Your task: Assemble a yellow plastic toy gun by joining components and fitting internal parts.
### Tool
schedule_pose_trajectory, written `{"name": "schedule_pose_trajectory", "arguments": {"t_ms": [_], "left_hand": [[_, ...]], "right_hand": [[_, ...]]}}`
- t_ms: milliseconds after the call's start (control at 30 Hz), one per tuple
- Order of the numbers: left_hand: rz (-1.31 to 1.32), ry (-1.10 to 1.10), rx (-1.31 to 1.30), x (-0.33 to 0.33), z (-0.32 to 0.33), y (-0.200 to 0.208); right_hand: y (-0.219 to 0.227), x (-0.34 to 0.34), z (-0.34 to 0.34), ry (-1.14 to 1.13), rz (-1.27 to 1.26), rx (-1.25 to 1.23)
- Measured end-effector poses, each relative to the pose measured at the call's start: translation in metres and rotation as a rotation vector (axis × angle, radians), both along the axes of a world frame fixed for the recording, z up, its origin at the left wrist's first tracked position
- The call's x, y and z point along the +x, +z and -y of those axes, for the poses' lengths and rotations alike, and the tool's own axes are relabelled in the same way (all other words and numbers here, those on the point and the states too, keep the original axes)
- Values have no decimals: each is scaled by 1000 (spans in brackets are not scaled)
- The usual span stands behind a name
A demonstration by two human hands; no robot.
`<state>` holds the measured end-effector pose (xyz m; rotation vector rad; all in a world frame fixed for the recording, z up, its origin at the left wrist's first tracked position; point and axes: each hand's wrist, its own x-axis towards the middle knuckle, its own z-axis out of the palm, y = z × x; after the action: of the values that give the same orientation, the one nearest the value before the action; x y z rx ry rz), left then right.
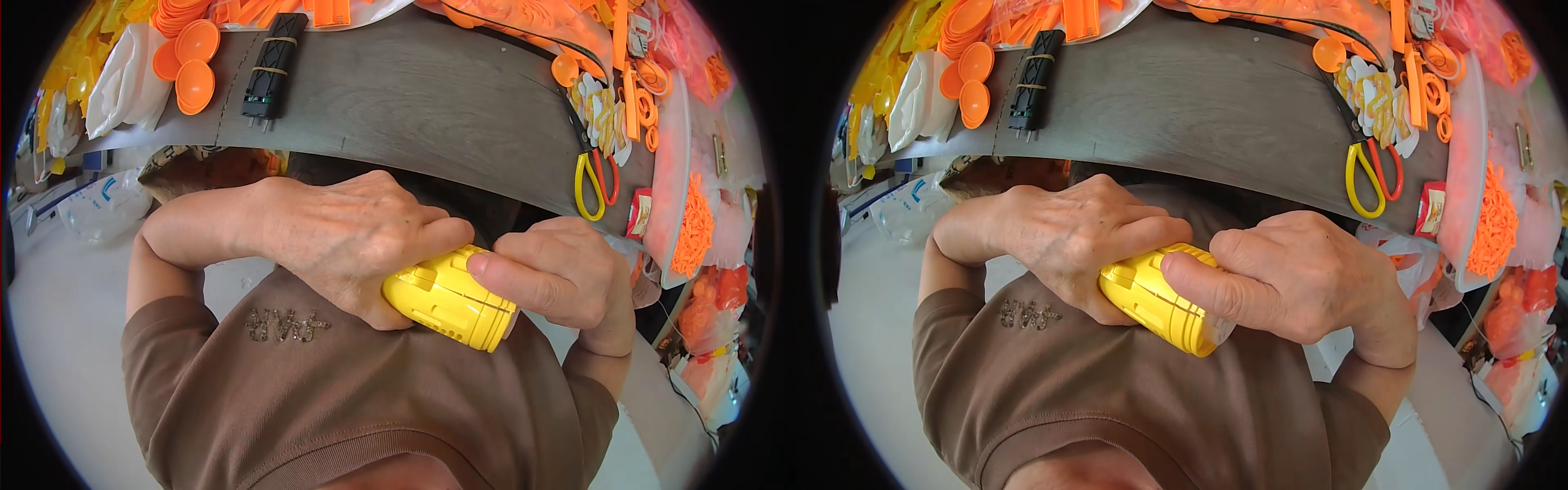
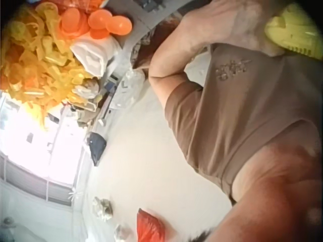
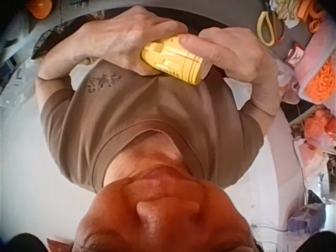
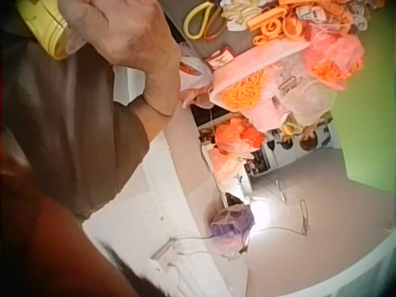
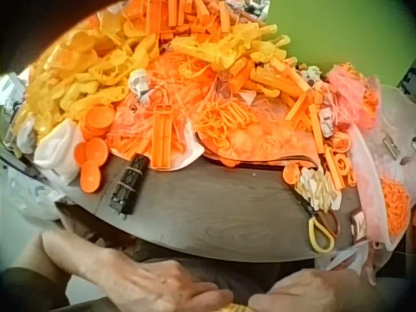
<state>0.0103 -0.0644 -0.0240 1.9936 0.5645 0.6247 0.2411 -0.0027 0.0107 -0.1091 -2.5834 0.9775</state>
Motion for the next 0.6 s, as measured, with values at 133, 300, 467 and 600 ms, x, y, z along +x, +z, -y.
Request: {"name": "schedule_pose_trajectory", "arguments": {"t_ms": [133, 300, 467, 600], "left_hand": [[-13, 7, -64, 0, 1, 0], [-19, 64, -53, 2, 6, -4], [-56, 81, -26, 3, 10, -5], [-75, 85, 20, 3, 9, -3]], "right_hand": [[-2, 0, -3, 19, 10, -20], [-10, -2, -7, 11, -9, -76], [-12, -3, -6, -11, -31, -134], [-13, -4, -2, -42, -54, -150]]}}
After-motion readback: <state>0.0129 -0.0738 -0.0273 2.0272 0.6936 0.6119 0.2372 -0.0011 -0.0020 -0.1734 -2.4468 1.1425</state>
